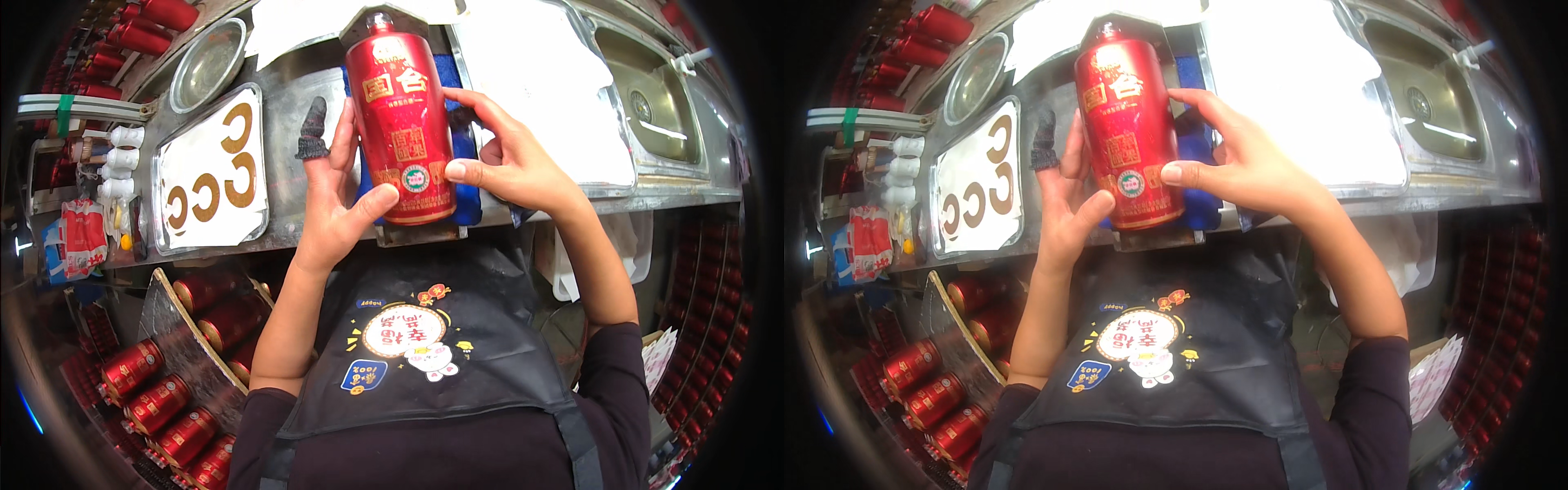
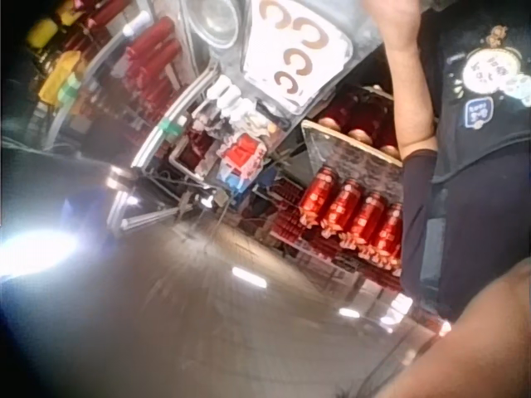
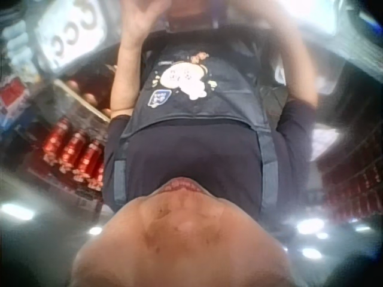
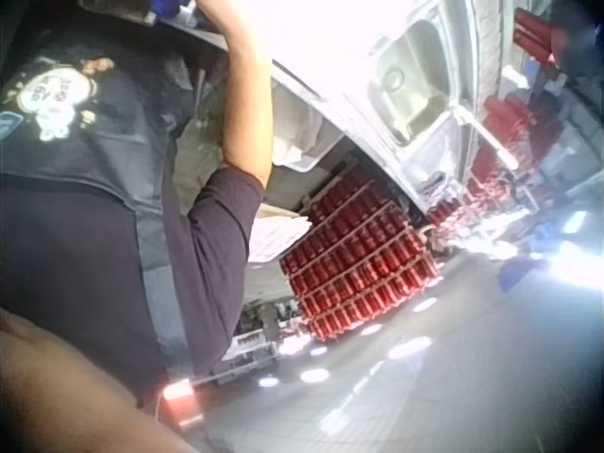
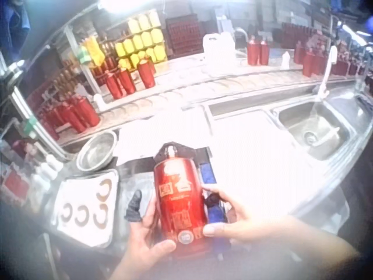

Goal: The person applies a red label to a red cylindrical can, smooths it, and wipes the can with a cloth. They repeat the process with a second can, handling labels, cans, and a cloth throughout.

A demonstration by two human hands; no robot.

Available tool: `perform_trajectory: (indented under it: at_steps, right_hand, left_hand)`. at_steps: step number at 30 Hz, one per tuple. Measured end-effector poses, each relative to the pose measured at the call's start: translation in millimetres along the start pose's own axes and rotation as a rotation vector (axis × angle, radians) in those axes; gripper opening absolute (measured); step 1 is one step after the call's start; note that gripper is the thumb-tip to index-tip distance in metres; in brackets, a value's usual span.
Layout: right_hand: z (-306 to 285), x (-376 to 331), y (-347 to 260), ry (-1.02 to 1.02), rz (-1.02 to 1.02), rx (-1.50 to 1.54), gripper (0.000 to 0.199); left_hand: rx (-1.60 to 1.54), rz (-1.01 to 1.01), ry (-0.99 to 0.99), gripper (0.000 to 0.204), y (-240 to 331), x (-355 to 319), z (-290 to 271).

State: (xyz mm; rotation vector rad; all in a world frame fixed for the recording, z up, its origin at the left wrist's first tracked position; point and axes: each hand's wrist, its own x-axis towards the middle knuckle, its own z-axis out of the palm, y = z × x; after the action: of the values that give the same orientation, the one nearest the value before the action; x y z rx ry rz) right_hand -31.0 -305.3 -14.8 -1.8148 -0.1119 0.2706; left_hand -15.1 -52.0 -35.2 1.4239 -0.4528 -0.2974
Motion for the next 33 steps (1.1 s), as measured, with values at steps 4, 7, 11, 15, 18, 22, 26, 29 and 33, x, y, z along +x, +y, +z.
perform_trajectory:
  at_steps: [4, 7, 11, 15, 18, 22, 26, 29, 33]
  right_hand:
    - [-3.8, 3.4, -16.7, 0.255, -0.360, -0.405, 0.075]
    - [-0.7, 8.2, -30.1, 0.219, -0.374, -0.623, 0.068]
    - [7.6, 14.7, -40.8, 0.107, -0.288, -0.768, 0.065]
    - [7.0, 15.5, -41.3, 0.103, -0.213, -0.704, 0.068]
    - [3.1, 13.4, -38.4, 0.080, -0.133, -0.606, 0.068]
    - [4.3, 12.5, -35.1, 0.145, -0.272, -0.556, 0.064]
    - [5.1, 9.5, -34.9, 0.054, -0.251, -0.588, 0.062]
    - [1.4, 4.6, -34.3, -0.034, -0.077, -0.553, 0.067]
    - [3.7, 0.6, -29.0, 0.039, -0.270, -0.527, 0.067]
  left_hand:
    - [0.141, 0.046, 0.041, 0.100, 8.5, -2.0, -1.9]
    - [0.453, 0.120, 0.099, 0.091, 14.9, -4.4, 1.1]
    - [0.741, 0.262, 0.010, 0.083, 15.0, 0.7, 6.4]
    - [0.810, 0.241, -0.033, 0.084, 16.8, 4.2, 5.0]
    - [0.784, 0.227, -0.026, 0.084, 19.3, 3.3, 5.2]
    - [0.803, 0.227, -0.019, 0.083, 20.9, 1.9, 6.4]
    - [0.799, 0.226, -0.018, 0.084, 19.8, 1.6, 8.3]
    - [0.785, 0.230, -0.012, 0.082, 18.9, 1.0, 8.7]
    - [0.774, 0.256, 0.002, 0.080, 17.3, 0.1, 8.7]
